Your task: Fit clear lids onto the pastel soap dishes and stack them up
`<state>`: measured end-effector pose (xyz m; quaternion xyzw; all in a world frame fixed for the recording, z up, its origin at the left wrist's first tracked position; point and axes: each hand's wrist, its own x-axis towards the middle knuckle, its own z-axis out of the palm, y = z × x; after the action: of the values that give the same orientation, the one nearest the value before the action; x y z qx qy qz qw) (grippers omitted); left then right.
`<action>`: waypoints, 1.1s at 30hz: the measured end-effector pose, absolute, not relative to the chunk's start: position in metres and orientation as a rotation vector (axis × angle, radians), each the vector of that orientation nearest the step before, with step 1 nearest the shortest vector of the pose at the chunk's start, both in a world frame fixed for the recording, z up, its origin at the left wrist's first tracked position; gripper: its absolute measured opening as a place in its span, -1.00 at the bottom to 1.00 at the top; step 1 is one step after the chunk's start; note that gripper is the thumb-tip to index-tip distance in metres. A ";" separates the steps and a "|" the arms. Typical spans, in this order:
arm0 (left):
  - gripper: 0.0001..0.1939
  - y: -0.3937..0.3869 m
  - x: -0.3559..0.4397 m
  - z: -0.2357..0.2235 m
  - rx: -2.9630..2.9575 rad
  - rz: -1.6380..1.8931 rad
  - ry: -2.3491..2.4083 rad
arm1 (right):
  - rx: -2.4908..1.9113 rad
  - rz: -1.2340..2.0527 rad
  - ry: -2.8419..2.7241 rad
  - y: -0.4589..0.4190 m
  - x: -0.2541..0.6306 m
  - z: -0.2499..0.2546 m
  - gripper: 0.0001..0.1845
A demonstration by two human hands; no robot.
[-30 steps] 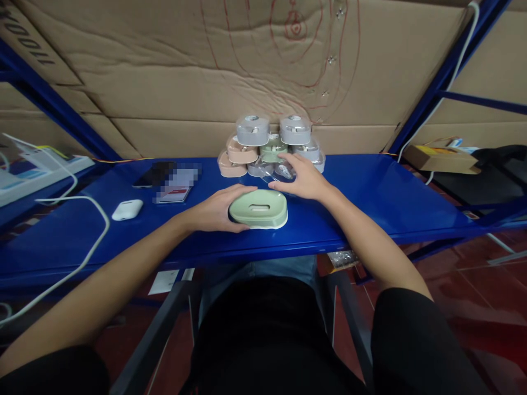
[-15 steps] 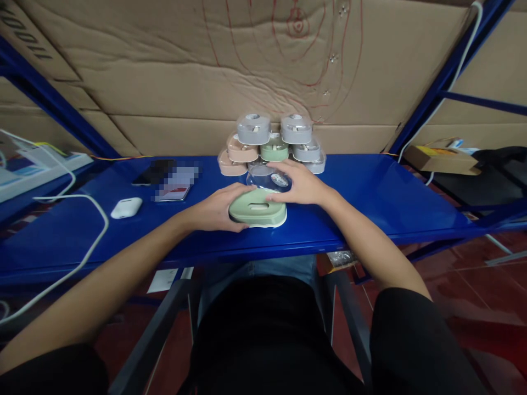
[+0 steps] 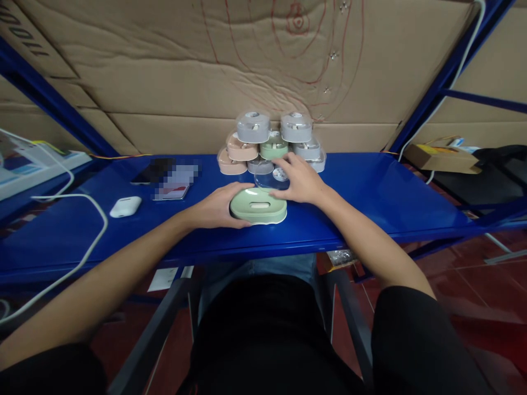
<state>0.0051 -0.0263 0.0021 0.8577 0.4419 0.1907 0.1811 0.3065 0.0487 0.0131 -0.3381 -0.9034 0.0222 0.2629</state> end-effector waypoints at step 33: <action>0.20 -0.022 0.007 -0.012 2.275 0.627 1.302 | -0.745 0.075 -2.639 0.010 0.279 -0.009 0.02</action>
<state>0.0071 -0.0221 -0.0122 0.8232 0.4711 0.2268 0.2213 0.2793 0.0097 -0.0088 -0.2662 -0.9430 0.0268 0.1978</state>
